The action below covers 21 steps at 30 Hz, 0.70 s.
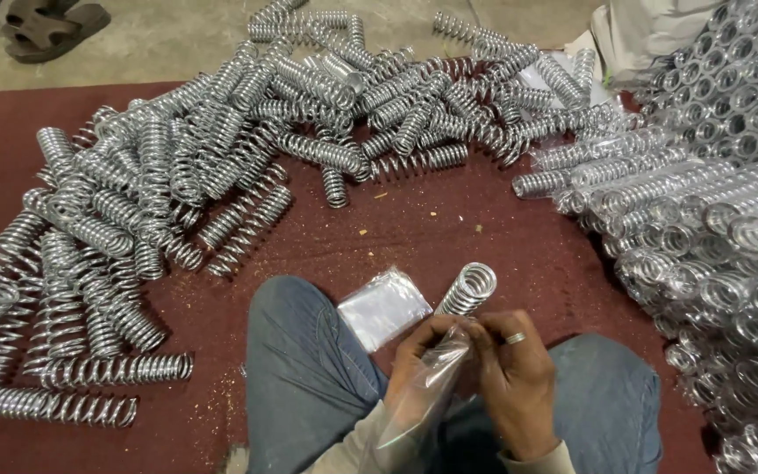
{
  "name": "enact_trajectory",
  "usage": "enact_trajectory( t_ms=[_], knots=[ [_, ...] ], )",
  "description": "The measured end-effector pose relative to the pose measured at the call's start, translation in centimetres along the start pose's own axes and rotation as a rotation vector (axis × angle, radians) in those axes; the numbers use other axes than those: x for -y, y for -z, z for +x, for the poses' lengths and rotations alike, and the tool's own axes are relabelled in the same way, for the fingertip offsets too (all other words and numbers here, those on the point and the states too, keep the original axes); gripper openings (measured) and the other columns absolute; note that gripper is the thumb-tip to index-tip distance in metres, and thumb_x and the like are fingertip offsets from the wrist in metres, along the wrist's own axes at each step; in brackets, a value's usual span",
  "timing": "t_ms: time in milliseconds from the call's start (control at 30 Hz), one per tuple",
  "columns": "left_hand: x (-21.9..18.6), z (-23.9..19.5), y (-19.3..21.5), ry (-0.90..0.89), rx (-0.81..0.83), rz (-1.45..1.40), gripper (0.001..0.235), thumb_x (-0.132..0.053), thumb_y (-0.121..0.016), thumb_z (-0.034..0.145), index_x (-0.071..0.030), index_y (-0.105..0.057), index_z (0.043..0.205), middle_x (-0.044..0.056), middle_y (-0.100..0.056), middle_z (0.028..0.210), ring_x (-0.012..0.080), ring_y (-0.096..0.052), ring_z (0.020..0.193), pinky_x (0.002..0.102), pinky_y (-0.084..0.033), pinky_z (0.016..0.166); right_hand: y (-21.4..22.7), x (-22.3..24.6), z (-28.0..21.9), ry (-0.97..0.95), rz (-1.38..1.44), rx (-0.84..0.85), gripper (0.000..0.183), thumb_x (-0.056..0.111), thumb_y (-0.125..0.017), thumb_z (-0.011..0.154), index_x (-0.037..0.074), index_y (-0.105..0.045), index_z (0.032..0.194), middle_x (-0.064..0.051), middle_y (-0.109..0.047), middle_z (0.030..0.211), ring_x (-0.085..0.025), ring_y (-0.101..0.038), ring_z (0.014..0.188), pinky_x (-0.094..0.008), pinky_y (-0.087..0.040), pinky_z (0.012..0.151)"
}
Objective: The person is sitting on the floor, picking up metal springs from a large pile and placing them into small plastic bags.
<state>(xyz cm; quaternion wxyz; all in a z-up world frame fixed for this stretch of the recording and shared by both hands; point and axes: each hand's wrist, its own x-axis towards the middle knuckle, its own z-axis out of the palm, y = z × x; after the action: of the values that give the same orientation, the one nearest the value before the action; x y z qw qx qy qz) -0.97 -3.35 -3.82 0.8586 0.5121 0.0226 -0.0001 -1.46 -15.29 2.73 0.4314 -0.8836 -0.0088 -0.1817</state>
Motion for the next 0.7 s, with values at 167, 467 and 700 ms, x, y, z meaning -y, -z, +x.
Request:
enact_trajectory(
  t_ms=[167, 467, 700],
  knots=[
    [4.6, 0.7, 5.7, 0.556, 0.532, -0.134, 0.029, -0.020, -0.061, 0.103, -0.007, -0.066, 0.129, 0.013, -0.070, 0.127, 0.0252, -0.068, 0.118, 0.039, -0.052, 0.109, 1.4, -3.3, 0.2, -0.490, 0.665, 0.214, 0.020, 0.015, -0.065, 0.102, 0.005, -0.068, 0.084, -0.004, -0.062, 0.070, -0.014, -0.055, 0.064, -0.028, -0.043, 0.063],
    [1.6, 5.8, 3.8, 0.216, 0.166, 0.047, 0.024, -0.032, -0.061, 0.103, -0.009, -0.066, 0.096, 0.004, -0.066, 0.079, 0.0141, -0.062, 0.068, 0.027, -0.050, 0.065, 0.7, -3.2, 2.5, -0.378, 0.656, 0.239, 0.006, 0.005, -0.071, 0.094, 0.002, -0.072, 0.089, -0.006, -0.063, 0.080, -0.015, -0.055, 0.069, -0.028, -0.046, 0.065],
    [0.6, 11.1, 0.7, 0.097, 0.094, 0.229, 0.021, -0.018, -0.067, 0.098, -0.001, -0.067, 0.085, 0.013, -0.071, 0.115, 0.0127, -0.060, 0.059, 0.022, -0.046, 0.043, -1.4, -8.6, 10.4, -0.064, 0.040, 0.162, 0.010, 0.017, -0.073, 0.082, 0.008, -0.073, 0.079, -0.009, -0.069, 0.101, -0.030, -0.063, 0.081, -0.045, -0.052, 0.077]
  ],
)
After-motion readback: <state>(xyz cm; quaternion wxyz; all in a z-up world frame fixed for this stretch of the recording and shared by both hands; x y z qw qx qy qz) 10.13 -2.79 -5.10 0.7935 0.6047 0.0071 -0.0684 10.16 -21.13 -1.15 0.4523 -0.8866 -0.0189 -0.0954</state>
